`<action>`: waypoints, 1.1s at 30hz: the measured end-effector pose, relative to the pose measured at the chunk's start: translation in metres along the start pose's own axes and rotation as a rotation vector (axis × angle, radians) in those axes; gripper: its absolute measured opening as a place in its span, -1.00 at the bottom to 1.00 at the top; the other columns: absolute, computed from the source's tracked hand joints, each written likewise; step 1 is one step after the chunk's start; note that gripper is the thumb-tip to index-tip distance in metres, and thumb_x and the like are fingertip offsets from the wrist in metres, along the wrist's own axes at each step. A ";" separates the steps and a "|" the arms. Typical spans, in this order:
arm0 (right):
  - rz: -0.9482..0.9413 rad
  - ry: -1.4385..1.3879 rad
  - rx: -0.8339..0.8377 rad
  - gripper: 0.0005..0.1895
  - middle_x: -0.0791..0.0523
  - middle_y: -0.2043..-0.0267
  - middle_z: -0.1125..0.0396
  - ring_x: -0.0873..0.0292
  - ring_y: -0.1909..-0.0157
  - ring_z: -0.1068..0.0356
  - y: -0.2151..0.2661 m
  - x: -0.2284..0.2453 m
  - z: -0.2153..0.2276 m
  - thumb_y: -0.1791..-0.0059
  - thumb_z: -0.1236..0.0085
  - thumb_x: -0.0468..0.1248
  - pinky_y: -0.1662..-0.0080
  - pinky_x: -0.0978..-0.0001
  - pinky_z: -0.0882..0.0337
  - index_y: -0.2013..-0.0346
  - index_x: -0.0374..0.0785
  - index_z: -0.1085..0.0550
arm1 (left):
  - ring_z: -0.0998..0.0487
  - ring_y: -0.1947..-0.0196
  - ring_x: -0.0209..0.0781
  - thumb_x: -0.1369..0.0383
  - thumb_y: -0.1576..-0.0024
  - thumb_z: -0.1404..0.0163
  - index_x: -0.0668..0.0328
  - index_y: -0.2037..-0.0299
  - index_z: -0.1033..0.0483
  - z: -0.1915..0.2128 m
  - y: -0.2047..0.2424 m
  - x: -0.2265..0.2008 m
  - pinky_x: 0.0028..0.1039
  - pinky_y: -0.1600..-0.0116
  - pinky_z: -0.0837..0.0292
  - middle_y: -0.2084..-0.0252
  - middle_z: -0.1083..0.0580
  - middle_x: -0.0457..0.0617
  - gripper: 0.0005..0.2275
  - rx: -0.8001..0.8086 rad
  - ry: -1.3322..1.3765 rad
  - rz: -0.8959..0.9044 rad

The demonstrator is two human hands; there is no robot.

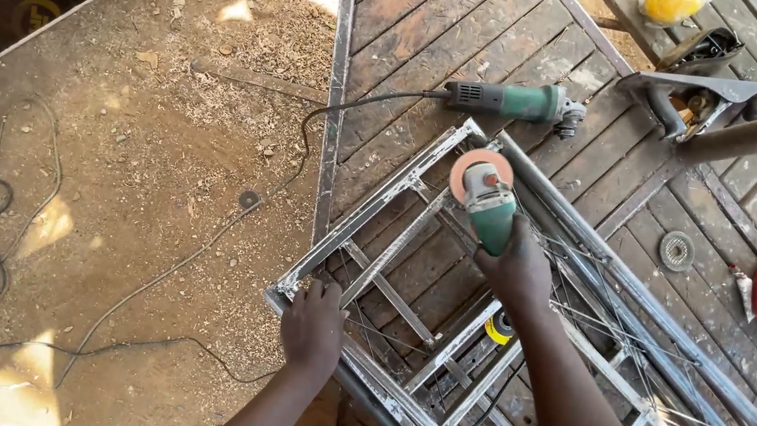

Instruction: Using a handheld angle grinder to smooth out weld joints on a metal frame structure.

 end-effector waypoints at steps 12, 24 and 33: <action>0.127 0.075 0.105 -0.29 -0.17 -0.01 -0.42 -0.36 -0.11 -0.43 0.019 -0.002 -0.019 0.19 -0.30 -0.08 -0.12 -0.29 -0.41 -0.19 -0.06 -0.23 | -0.57 -0.03 0.12 0.22 -0.20 -0.10 0.05 0.12 -0.52 -0.012 -0.006 0.027 -0.09 0.00 -0.57 0.04 -0.49 0.01 -0.84 0.012 0.233 0.071; 0.267 0.059 0.245 -0.27 -0.06 -0.04 -0.42 -0.31 -0.06 -0.47 0.121 0.037 -0.082 0.18 -0.31 -0.04 -0.06 -0.27 -0.49 -0.21 -0.03 -0.23 | -0.67 0.37 -0.14 0.43 -0.30 0.10 0.32 -0.13 -0.43 -0.114 0.081 0.072 -0.39 0.34 -0.73 0.20 -0.58 0.17 -0.76 0.355 1.318 0.707; 0.240 0.154 0.379 -0.21 0.03 -0.10 -0.41 0.00 0.06 -0.55 0.165 0.060 -0.100 0.13 -0.33 -0.11 0.13 0.08 -0.68 -0.33 -0.05 -0.20 | -0.55 0.46 -0.24 0.42 -0.37 0.12 0.20 0.15 -0.50 -0.131 0.137 0.017 -0.55 0.46 -0.43 0.35 -0.55 0.03 -0.88 0.771 1.148 0.632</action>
Point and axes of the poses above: each hand's wrist, its own y-axis away from the middle knuckle, its own z-axis out of the back of the hand, x = y × z, the point moved 8 cm from there along -y, towards the middle knuckle
